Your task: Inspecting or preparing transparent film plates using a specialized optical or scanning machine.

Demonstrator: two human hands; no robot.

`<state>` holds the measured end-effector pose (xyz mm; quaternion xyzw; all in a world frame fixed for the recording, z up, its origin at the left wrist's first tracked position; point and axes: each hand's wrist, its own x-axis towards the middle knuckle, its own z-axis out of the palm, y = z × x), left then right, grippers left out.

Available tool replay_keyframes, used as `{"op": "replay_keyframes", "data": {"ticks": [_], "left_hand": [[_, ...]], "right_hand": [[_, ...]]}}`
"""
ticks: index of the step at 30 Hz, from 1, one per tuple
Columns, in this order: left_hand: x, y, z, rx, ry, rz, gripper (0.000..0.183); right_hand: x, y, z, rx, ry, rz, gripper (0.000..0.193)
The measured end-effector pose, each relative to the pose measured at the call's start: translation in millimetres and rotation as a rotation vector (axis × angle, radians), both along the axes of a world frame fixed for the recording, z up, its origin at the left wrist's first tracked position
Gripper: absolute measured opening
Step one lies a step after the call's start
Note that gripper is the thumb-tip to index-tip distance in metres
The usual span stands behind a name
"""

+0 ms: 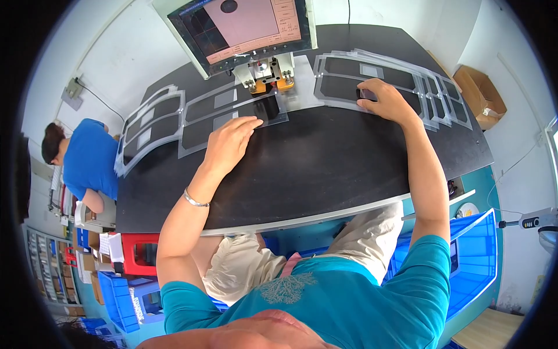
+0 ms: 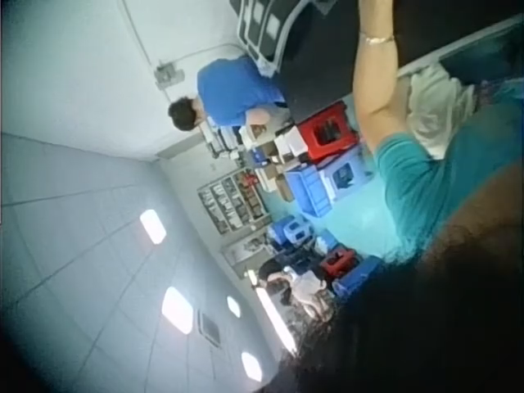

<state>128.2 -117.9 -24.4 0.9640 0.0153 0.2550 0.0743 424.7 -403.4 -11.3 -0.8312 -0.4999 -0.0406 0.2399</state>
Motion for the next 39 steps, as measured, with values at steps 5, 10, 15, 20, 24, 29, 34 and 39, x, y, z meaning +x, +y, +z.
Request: {"op": "replay_keyframes", "data": {"ticks": [5,10,15,20,24,29,34,39], "left_hand": [[14,13,-11,0.068,-0.056,0.021,0.028],[42,27,-14,0.175,-0.040,0.128,0.031],[50,33,-18,0.129,0.001,0.145,0.034],[48,35,-18,0.093,0.023,0.132,0.037],[49,37,-19,0.144,-0.037,0.140,0.042],[49,42,-24,0.194,-0.041,0.187,0.043],[40,36,-10,0.159,-0.026,0.145,0.043],[6,-34,7,0.062,-0.182,-0.109,0.043]], "right_hand": [[0,1,-2,0.009,-0.005,0.002,0.045],[-2,2,0,-0.001,-0.001,-0.003,0.045],[0,2,0,-0.001,0.011,-0.004,0.045],[0,4,-1,0.017,0.010,-0.012,0.043],[-1,7,-2,0.147,-0.055,0.019,0.040],[-20,22,8,0.160,0.150,-0.005,0.038],[-45,36,17,0.157,0.675,0.040,0.040],[-66,43,19,0.164,1.107,0.100,0.054]]}}
